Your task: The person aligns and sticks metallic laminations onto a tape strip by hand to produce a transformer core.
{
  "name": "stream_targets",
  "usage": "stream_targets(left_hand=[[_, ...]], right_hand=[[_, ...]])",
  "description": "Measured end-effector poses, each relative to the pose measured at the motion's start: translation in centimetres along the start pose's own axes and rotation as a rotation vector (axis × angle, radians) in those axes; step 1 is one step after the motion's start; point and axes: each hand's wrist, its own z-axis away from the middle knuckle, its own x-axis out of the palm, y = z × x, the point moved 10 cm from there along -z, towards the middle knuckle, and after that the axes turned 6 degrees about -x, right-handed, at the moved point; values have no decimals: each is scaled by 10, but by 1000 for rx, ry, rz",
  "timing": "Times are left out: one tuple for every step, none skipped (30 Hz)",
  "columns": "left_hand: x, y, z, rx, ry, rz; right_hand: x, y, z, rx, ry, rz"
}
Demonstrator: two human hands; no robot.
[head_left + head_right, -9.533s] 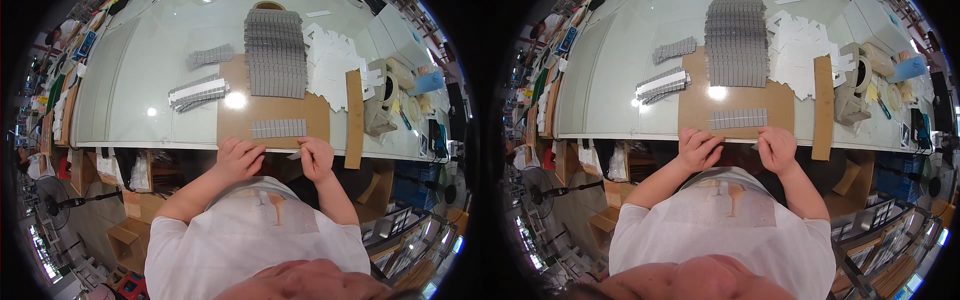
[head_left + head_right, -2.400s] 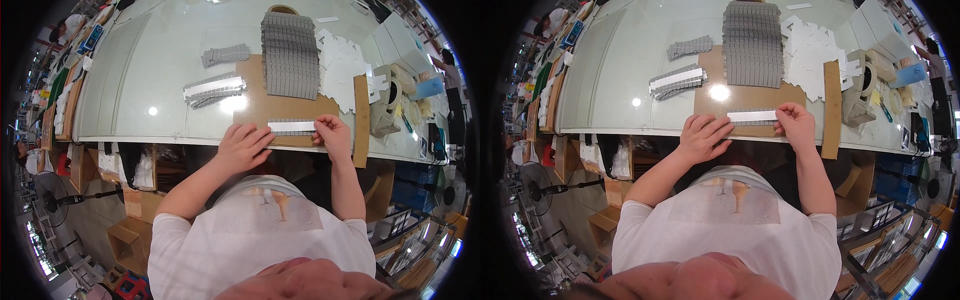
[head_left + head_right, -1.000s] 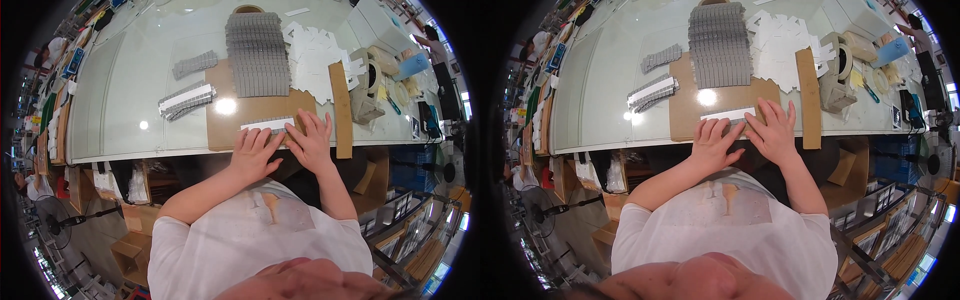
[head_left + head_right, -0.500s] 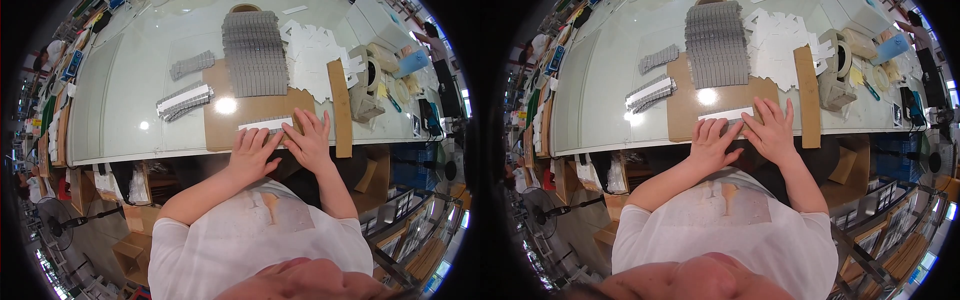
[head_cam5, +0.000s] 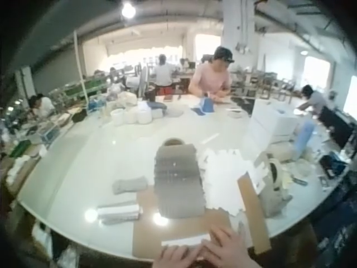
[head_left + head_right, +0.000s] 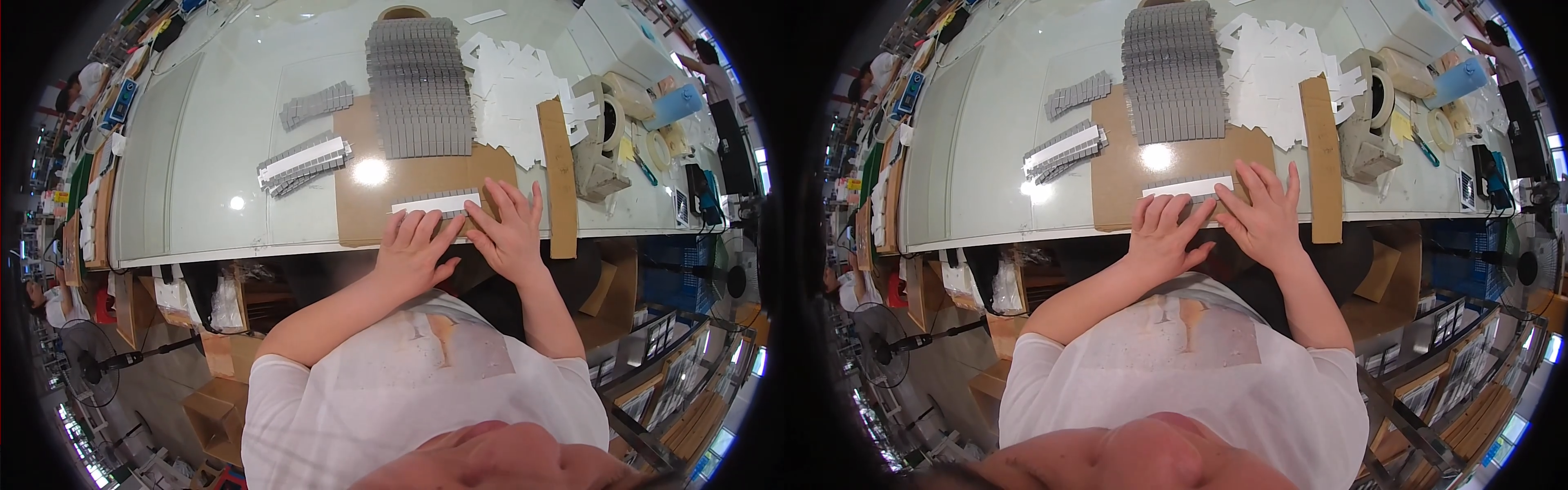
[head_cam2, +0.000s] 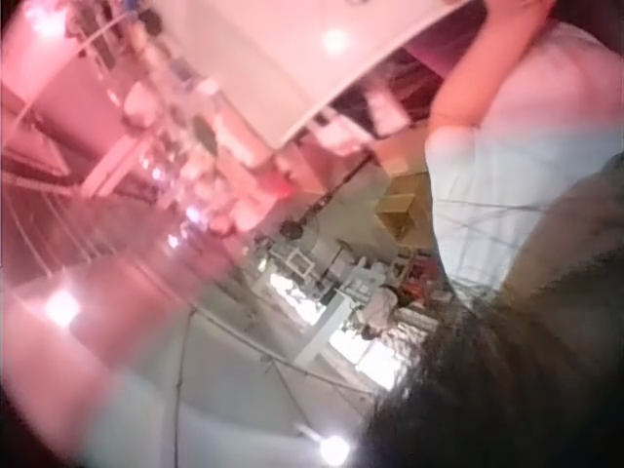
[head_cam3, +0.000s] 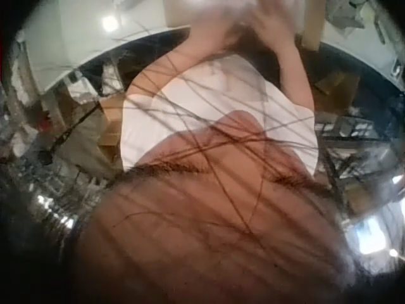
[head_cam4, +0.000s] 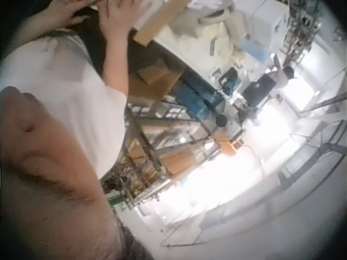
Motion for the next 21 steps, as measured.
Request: stream_targets(left_hand=[[-1,1,0,5,0,-5],[-2,1,0,9,0,-10],[-1,0,1,7,0,-12],[-2,0,3,17,11,5],[-2,-1,6,27,21,21],[-2,-4,9,24,20,16],[-6,-5,14,60,58,61],[-11,-6,20,95,95,104],[-12,-11,25,91,93,97],[-18,-19,31,74,135,89],[-25,-27,37,58,177,81],[-29,-34,39,39,191,88],[-33,-39,41,37,189,84],[-36,-45,43,16,190,58],[-38,-50,44,-6,192,31],[-41,-53,44,-10,218,28],[-42,-54,45,-13,219,26],[-41,-55,45,-18,213,20],[-41,-56,45,-23,207,15],[-41,-56,45,-24,208,14],[-39,-55,44,-25,203,0]], right_hand=[[-2,0,1,0,19,-8],[-1,1,1,-1,20,-9],[-3,2,2,7,45,-32],[-5,4,3,15,70,-56],[-4,4,3,12,70,-59],[-6,5,4,16,86,-84],[-8,6,5,20,101,-110],[-9,7,6,16,102,-116],[-10,7,6,16,107,-121],[-10,8,7,16,112,-127],[-8,9,7,13,113,-135],[-8,9,8,8,114,-127],[-8,8,8,3,115,-118],[-7,7,7,2,116,-122],[-8,5,5,-3,116,-117],[-8,2,4,-8,116,-111],[-9,-1,2,-11,116,-112],[-9,-6,-1,-20,107,-125],[-8,-11,-3,-28,97,-137],[-7,-16,-6,-29,97,-137],[-3,-23,-9,-43,73,-145]])
